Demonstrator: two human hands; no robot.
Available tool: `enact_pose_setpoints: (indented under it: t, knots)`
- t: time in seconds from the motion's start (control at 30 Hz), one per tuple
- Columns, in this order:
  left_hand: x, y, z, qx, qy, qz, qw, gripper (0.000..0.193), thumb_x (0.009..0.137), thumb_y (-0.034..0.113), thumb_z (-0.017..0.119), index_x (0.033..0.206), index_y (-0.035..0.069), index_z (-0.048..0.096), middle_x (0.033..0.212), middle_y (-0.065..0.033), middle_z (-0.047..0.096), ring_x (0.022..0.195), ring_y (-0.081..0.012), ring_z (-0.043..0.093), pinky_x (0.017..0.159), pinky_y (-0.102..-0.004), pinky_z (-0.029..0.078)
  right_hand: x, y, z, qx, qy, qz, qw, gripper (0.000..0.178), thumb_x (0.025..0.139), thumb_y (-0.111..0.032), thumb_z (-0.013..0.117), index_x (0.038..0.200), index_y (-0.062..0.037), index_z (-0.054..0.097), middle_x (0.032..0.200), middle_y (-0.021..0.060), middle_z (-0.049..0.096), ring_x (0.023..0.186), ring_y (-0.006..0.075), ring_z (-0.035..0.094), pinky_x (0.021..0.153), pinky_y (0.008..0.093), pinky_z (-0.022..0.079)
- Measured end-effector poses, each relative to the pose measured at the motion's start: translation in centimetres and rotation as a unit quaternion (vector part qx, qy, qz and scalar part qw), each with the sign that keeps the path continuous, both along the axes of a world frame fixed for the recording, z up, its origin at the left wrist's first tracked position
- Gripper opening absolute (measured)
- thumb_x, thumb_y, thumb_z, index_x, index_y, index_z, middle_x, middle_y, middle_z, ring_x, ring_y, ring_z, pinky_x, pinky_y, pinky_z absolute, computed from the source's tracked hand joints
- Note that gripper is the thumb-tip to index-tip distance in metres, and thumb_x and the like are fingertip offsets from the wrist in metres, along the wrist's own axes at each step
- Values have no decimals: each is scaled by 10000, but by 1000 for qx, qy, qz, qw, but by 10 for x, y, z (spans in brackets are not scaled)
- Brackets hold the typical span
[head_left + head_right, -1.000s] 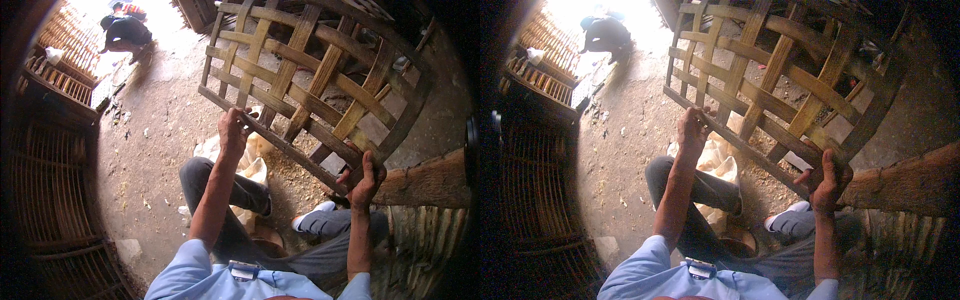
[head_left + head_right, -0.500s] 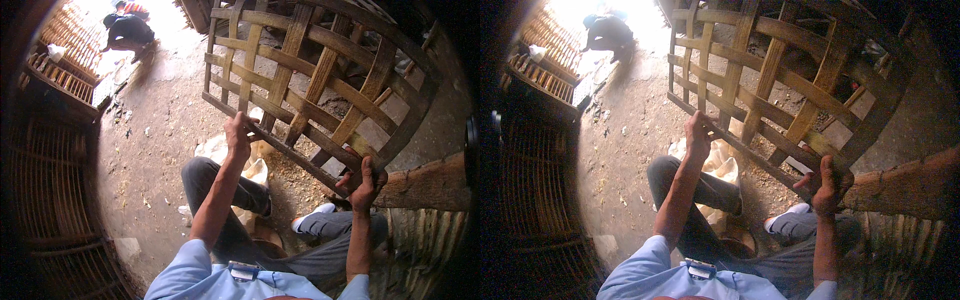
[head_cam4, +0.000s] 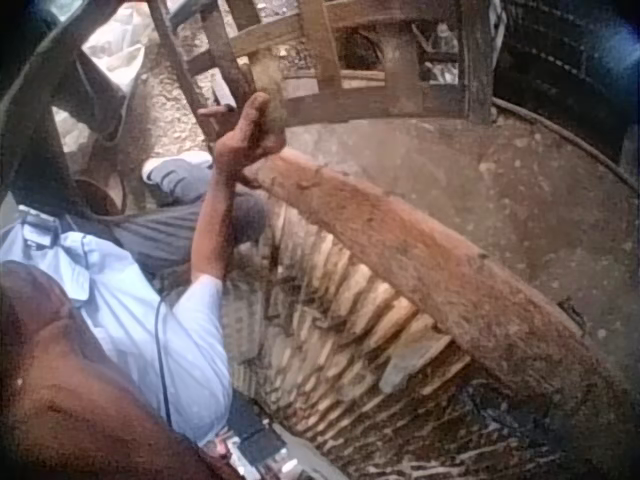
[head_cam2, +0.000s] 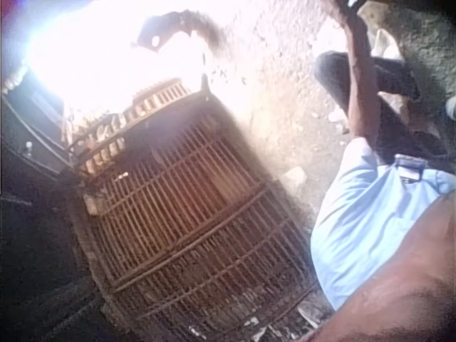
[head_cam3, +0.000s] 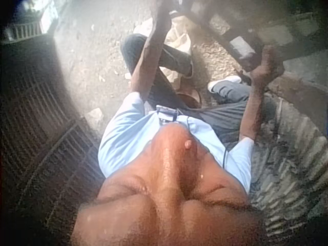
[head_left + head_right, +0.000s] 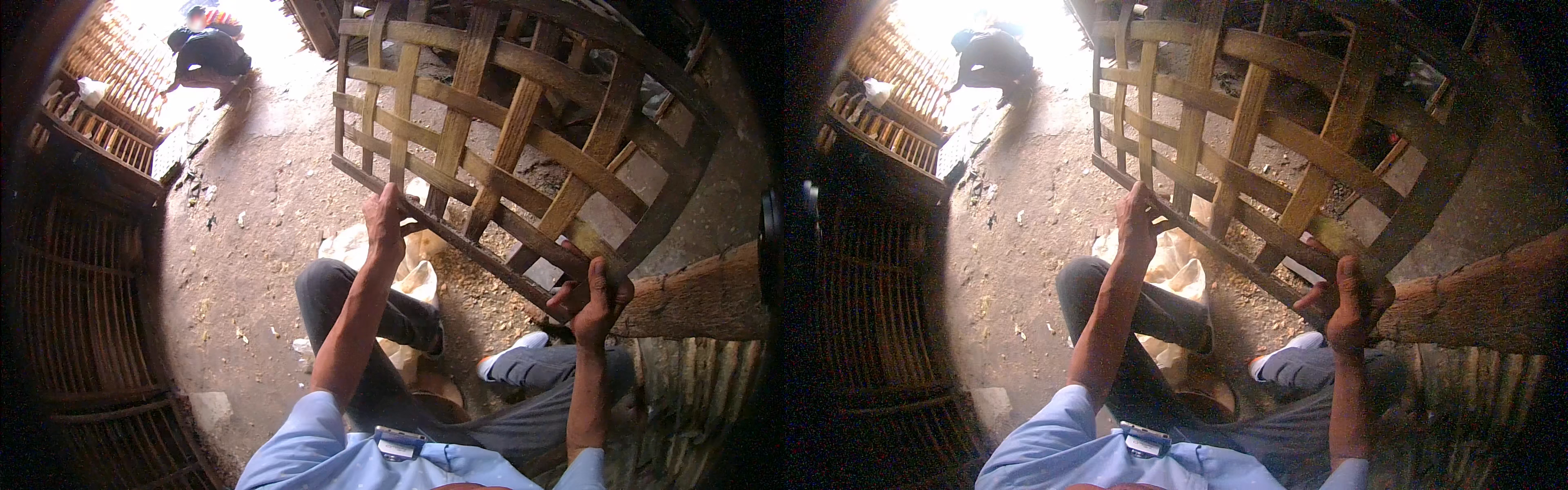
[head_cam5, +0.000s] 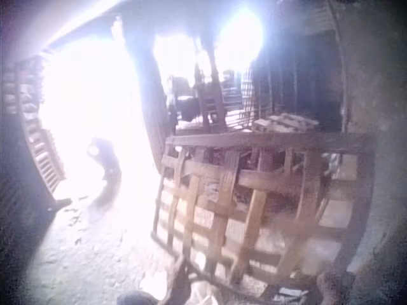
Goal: The person sits on the floor and repairs a wooden lattice by hand, tapping and adjusting slats. They briefly handle a plastic sheet and then resume working on the lattice.
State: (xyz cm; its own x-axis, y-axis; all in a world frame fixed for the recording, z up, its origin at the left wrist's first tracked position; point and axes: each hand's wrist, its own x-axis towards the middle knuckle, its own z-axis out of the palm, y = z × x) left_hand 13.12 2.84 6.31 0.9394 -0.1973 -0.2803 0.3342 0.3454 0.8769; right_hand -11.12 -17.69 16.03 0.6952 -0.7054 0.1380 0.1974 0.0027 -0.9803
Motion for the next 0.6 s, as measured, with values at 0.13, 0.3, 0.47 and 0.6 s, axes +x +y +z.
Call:
enact_pose_setpoints:
  t: [0.13, 0.3, 0.47, 0.6]
  knots:
    - [1, 5, -2, 17, 49, 28, 998, 331, 945, 395, 583, 1012, 77, 522, 855, -136, 633, 731, -244, 671, 587, -427, 613, -1, 1, -2, -21, -8, 30, 999, 364, 1028, -268, 567, 1049, 88, 639, 1038, 240, 727, 453, 221, 639, 390, 338, 546]
    - [13, 10, -2, -104, -2, 27, 994, 384, 930, 420, 576, 1030, 50, 552, 925, -163, 672, 721, -262, 683, 608, -429, 595, 1, -4, -10, -28, -60, 24, 998, 333, 1022, -256, 577, 1047, 72, 628, 1017, 251, 725, 458, 232, 644, 386, 348, 549]
    - [14, 10, 8, 10, 59, 61, 996, 365, 932, 377, 599, 1063, 36, 582, 940, -144, 665, 708, -252, 671, 620, -396, 597, -3, -7, -26, 0, -20, -31, 999, 331, 1022, -248, 578, 1037, 78, 631, 1023, 253, 722, 459, 234, 638, 392, 362, 554]
    - [16, 14, 5, 16, 101, 59, 993, 390, 929, 384, 639, 1050, 16, 591, 959, -145, 670, 774, -254, 681, 626, -403, 597, 1, 2, -5, -8, -24, 32, 999, 343, 1022, -256, 581, 1016, 81, 643, 1027, 246, 723, 456, 223, 630, 396, 360, 556]
